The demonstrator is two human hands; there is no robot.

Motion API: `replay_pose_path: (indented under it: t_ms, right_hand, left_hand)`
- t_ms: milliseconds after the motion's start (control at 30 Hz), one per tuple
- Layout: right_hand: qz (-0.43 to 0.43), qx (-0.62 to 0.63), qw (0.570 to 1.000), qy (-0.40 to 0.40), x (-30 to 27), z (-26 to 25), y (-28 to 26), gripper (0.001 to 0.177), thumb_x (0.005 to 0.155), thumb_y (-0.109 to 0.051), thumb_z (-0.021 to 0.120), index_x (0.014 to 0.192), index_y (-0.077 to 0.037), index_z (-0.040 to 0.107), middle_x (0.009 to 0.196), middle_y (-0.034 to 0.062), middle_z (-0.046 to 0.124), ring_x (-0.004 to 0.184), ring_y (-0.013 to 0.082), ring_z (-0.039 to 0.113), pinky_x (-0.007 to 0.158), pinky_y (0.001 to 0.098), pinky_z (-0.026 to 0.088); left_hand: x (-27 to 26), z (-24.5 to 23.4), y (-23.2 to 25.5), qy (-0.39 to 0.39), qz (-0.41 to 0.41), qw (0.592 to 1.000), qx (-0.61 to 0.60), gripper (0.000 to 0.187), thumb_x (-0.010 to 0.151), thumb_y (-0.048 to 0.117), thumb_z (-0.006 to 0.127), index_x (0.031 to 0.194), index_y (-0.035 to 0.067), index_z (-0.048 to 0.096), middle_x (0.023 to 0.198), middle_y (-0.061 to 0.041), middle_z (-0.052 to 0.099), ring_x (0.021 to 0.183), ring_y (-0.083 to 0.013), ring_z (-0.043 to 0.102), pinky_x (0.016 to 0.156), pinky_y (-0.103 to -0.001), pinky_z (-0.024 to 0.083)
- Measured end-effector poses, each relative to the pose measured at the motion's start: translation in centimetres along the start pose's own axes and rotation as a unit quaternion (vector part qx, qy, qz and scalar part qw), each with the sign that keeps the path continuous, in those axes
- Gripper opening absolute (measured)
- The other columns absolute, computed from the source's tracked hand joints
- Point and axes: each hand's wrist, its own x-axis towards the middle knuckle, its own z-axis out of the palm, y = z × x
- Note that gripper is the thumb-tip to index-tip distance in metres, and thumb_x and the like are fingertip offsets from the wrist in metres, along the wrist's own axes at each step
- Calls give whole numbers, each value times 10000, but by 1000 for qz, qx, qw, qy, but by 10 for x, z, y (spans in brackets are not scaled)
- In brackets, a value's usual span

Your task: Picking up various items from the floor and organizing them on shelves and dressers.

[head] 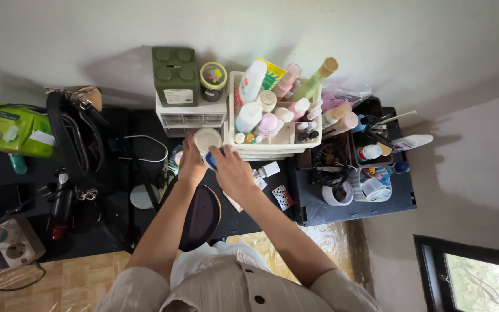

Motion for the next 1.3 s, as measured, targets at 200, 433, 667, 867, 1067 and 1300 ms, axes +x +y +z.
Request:
replay_pose_path:
  t_ms: [200, 433, 667, 867, 1067, 1300]
  right_hand:
    - [-59, -92, 994, 18, 51, -7, -33, 622, 766, -65, 727, 1349, -149, 525, 1249, 115, 562, 1097, 347, 621, 740, 452, 595]
    - [-57, -177, 983, 1, 88, 26, -23, 555, 763, -87, 759, 1288, -152, 592, 1255, 126, 551, 1165, 357, 605, 745, 433, 615]
    - [-40, -227, 972, 49, 88, 24, -15, 621, 753, -85, 763, 1347, -111, 583, 1281, 145, 540, 1246, 358, 570, 782, 422, 606]
    - [-66, -225, 964, 123, 72, 7, -24, 592, 740, -104, 741, 1315, -88, 604, 1326, 131, 547, 1252, 333, 570, 918, 431, 556]
    - [-76, -226, 962, 132, 86, 41, -2, 467, 799, -119, 725, 1254, -75, 625, 1229, 109, 583, 1149, 313, 606, 882, 423, 544]
    - [-95, -172, 975, 109, 78, -6, -9, 451, 758, -48, 724, 1200, -58, 631, 1126, 123, 577, 1021, 316, 634, 851, 422, 534]
  left_hand:
    - [-11, -46, 0, 9, -16, 999, 44, 1087, 630, 115, 908, 1530, 59, 300, 1501, -242, 391, 1376, -440, 420, 1046, -461, 452]
    - [-12, -61, -36, -123, -214, 950, 192, 852, 767, 213, 887, 1490, 183, 438, 1445, -117, 478, 1307, -335, 546, 991, -431, 546]
    - [-6, -62, -26, -205, -184, 928, 251, 837, 775, 242, 882, 1483, 178, 440, 1424, -88, 486, 1210, -311, 604, 929, -416, 574]
    - [7, -37, -43, -163, 19, 910, 380, 951, 642, 264, 924, 1465, 166, 458, 1462, -32, 499, 1262, -252, 520, 992, -403, 469]
    - [24, -28, -47, -246, -4, 891, 381, 916, 628, 253, 942, 1430, 188, 505, 1352, -85, 537, 1267, -275, 523, 1071, -451, 411]
    - [19, -66, -17, -151, -52, 924, 348, 882, 602, 280, 956, 1350, 134, 510, 1279, -119, 545, 1225, -337, 534, 1083, -587, 386]
